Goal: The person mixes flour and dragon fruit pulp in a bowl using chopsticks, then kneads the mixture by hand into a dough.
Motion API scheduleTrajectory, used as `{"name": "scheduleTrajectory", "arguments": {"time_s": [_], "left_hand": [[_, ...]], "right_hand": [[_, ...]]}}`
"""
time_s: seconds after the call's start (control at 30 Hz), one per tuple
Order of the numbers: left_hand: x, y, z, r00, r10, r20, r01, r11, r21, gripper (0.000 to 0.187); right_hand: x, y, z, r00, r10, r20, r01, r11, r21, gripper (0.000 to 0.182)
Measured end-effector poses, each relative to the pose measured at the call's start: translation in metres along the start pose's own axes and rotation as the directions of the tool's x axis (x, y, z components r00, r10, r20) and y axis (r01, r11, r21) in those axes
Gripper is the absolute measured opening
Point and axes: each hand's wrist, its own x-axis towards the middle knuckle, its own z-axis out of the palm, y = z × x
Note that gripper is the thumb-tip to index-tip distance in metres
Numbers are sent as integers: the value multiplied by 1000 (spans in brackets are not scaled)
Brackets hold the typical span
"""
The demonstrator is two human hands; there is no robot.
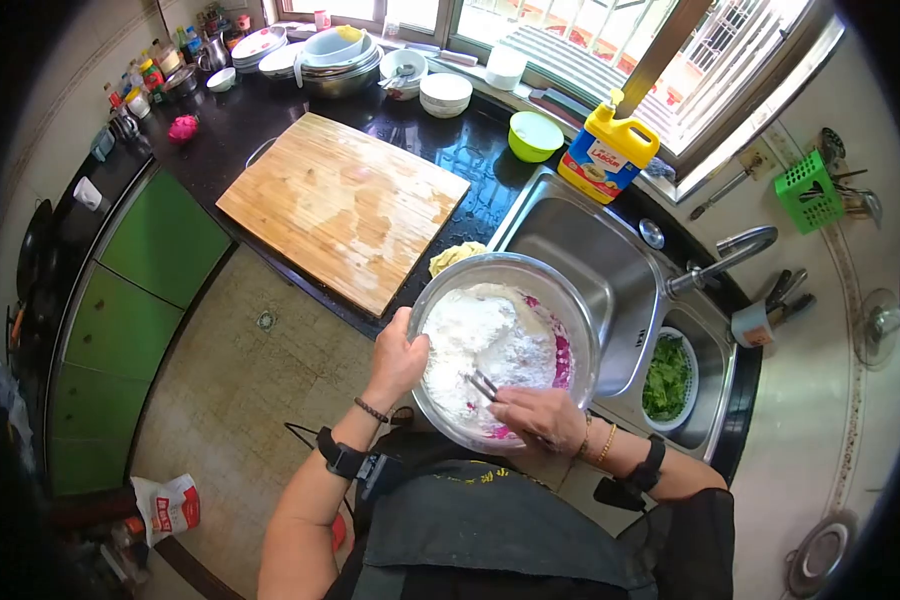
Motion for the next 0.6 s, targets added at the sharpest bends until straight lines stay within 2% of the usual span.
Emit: {"name": "scheduleTrajectory", "arguments": {"time_s": [0.13, 0.23, 0.27, 0.33, 0.37, 0.43, 0.57, 0.6], "left_hand": [[1, -4, -1, 1000, 29, 2, -29, 1000, -5, 25], [2, -10, 2, 999, 28, -27, -28, 999, 17, 25], [1, -10, 3, 999, 28, -27, -28, 1000, 15, 25], [0, -5, 3, 999, 19, -27, -19, 1000, 11, 24], [0, -6, 4, 1000, 22, -22, -22, 1000, 12, 24], [1, -7, 5, 999, 13, -31, -12, 1000, 20, 23], [3, -8, 5, 1000, 17, -8, -17, 1000, 17, 22], [2, -7, 4, 1000, 19, -2, -19, 999, 29, 22]], "right_hand": [[-3, 9, -6, 999, 11, -30, -14, 995, -103, 15], [-21, 6, -11, 984, 162, -74, -164, 986, -28, 20], [-30, 3, -15, 984, 162, -73, -165, 986, -28, 20], [-49, -2, -25, 941, 334, -47, -337, 939, -74, 19], [-55, -6, -30, 939, 339, -51, -342, 937, -75, 19], [-62, -13, -42, 895, 404, -190, -401, 915, 55, 15], [-56, -38, -54, 879, 431, -206, -429, 902, 56, 12], [-51, -45, -56, 907, 389, -161, -374, 920, 114, 12]]}}
